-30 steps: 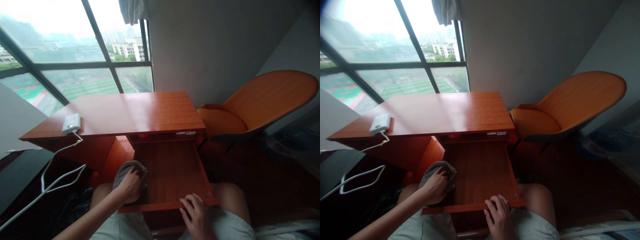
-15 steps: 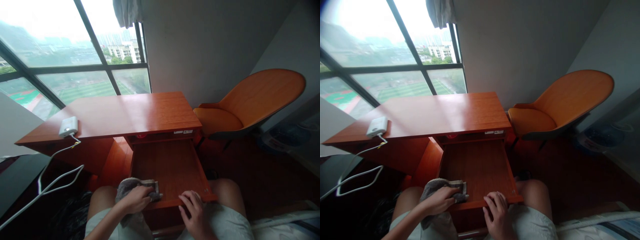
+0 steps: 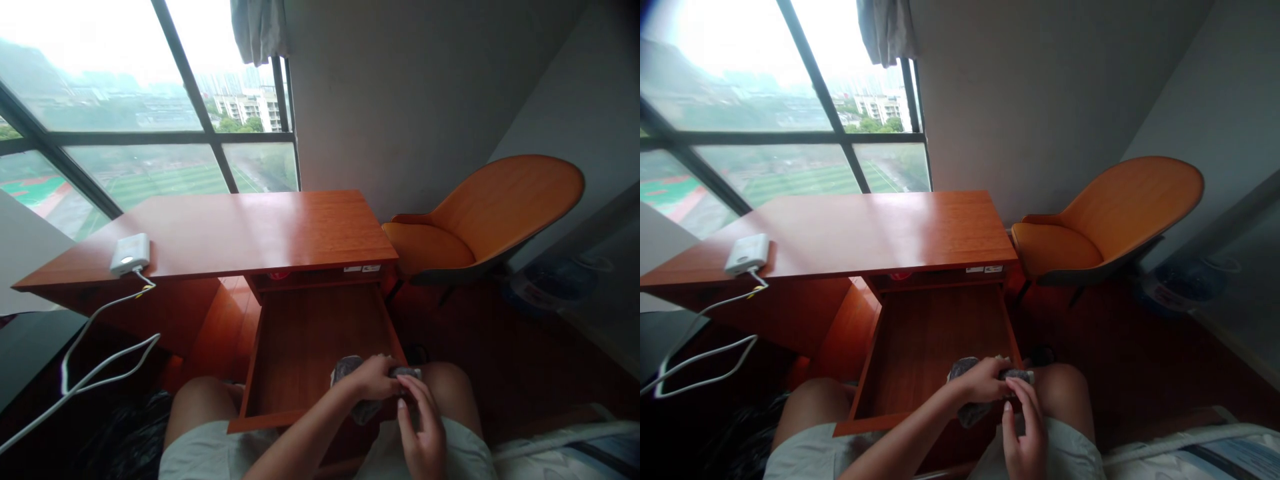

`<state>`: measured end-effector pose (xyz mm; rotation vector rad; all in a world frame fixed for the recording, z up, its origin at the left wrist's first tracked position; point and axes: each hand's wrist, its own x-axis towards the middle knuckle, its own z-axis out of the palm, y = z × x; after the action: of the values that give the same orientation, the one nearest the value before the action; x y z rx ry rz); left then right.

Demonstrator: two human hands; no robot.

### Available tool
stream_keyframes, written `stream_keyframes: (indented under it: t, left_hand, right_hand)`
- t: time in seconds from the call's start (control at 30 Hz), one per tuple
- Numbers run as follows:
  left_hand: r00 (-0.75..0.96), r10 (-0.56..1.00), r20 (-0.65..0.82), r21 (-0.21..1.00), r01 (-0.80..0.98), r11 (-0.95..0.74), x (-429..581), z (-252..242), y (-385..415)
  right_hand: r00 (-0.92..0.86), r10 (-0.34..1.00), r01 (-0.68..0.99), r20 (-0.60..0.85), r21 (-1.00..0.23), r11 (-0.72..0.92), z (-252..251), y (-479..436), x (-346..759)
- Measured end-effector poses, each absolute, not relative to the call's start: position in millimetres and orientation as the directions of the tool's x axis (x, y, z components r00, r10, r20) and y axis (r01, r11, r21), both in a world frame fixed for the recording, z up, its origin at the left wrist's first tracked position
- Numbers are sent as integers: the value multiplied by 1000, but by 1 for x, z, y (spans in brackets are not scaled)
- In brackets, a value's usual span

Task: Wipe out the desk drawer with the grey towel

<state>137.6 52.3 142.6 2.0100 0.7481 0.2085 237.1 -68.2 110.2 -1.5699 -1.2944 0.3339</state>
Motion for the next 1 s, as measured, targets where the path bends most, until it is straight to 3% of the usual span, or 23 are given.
stream_keyframes:
  t: [0.13,0.27,0.43,0.7,0.83,1.0]
  left_hand:
    - [805,561,-191,772,476,-421,133,137,56]
    - [821,526,-223,717,504,-482,102,133,59]
    - [851,511,-124,630,465,-622,46,132,69]
    - [906,406,-119,328,422,-845,29,119,72]
    - [959,280,-42,245,282,-928,70,110,74]
    - [964,266,17,190,258,-947,105,99,95]
  right_hand:
    - [317,845,644,430,-752,140,107,-70,243]
    - [119,872,746,475,-623,238,88,-71,244]
    - [-86,862,843,500,-424,331,73,-76,241]
    - [-87,857,874,509,-374,310,74,-76,237]
    - [-104,837,874,538,-352,335,73,-75,238]
    - [-107,828,880,551,-335,336,73,-73,238]
